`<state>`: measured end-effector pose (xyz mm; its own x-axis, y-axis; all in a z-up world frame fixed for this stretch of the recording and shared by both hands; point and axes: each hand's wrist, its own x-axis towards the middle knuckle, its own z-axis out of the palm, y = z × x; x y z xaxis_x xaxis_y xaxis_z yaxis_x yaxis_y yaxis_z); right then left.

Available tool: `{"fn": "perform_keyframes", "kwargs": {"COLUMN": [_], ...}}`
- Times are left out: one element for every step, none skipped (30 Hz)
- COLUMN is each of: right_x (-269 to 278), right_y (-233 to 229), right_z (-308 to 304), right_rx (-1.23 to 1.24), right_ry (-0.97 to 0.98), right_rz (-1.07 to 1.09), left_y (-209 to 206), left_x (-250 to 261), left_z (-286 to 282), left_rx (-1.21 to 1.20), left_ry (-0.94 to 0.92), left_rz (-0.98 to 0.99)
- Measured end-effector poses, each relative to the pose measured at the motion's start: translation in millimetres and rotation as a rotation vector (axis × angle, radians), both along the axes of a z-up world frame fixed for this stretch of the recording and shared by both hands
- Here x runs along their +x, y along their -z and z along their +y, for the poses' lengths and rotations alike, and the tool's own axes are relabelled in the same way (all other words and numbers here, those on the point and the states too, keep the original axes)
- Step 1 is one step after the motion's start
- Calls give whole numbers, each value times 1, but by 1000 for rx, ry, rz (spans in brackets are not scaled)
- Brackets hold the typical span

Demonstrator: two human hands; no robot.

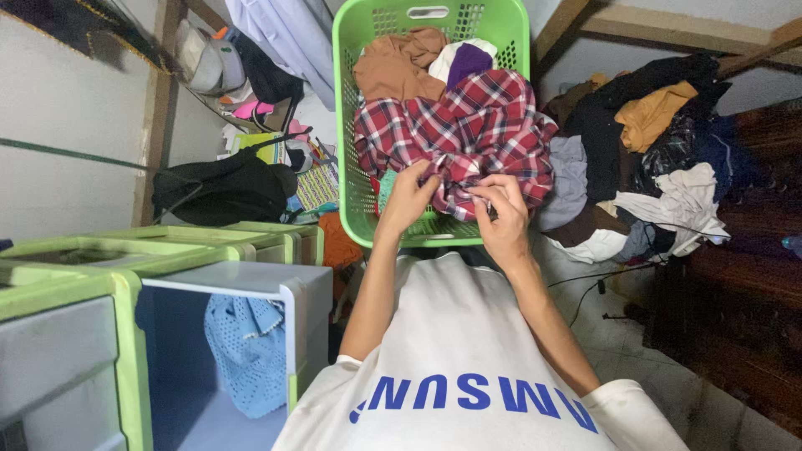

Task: The person folds a red plaid shirt by hand, smoothing and aligning the fabric, then places it into an open drawer. The person then picks up a small green knitted item from a laundry basket and begins to fold it.

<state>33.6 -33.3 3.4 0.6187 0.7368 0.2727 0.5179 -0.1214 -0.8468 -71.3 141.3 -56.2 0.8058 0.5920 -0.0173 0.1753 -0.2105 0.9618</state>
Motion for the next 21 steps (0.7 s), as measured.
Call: {"fn": "perform_keyframes", "kwargs": {"right_x": [4,6,10,14,15,16,18,20,20,20,19,19,20,20,18,16,14,12,10,10,9], "right_y": [-2,-3,-4,-4,-1,4,8,13,20,25,30,33,36,38,39,41,42,43,44,44,42], "right_z": [-7,-15,-23,-30,-36,-42,-49,-55,-57,-59,-64,-70,-74,-79,-84,-88,-92,-96,-95,-95,-96], "right_rx": [-33,-63,-91,-119,-156,-192,-232,-288,-338,-387,-400,-412,-422,-335,-248,-161,-211,-260,-301,-411,-522], "right_ry": [8,-16,-43,-69,-68,-66,-66,-39,-13,13,20,26,34,-24,-83,-143,-145,-147,-148,-181,-210], "right_rz": [-21,-10,-1,7,-6,-19,-36,-50,-67,-83,-86,-88,-90,-104,-114,-124,-198,-272,-349,-327,-303], "left_y": [0,-1,-2,-3,-5,-6,-8,-9,-10,-12,-12,-12,-11,-10,-7,-3,1,6,10,14,17], "left_x": [1,2,6,9,8,8,9,9,7,3,1,-3,-7,-10,-15,-20,-25,-29,-31,-32,-34], "left_z": [-5,-12,-18,-26,-35,-44,-55,-66,-74,-83,-93,-103,-112,-118,-122,-125,-130,-137,-139,-141,-141], "left_rx": [-51,-102,-87,-72,-58,-80,-105,-131,-114,-97,-83,-202,-319,-436,-432,-429,-429,-436,-436,-434,-509], "left_ry": [-60,-120,-98,-75,-60,-36,-12,12,24,35,54,47,41,35,41,48,51,50,49,48,49], "left_rz": [25,50,5,-40,-78,-31,12,54,23,-8,-42,-14,13,40,7,-25,-56,-92,-131,-170,-178]}}
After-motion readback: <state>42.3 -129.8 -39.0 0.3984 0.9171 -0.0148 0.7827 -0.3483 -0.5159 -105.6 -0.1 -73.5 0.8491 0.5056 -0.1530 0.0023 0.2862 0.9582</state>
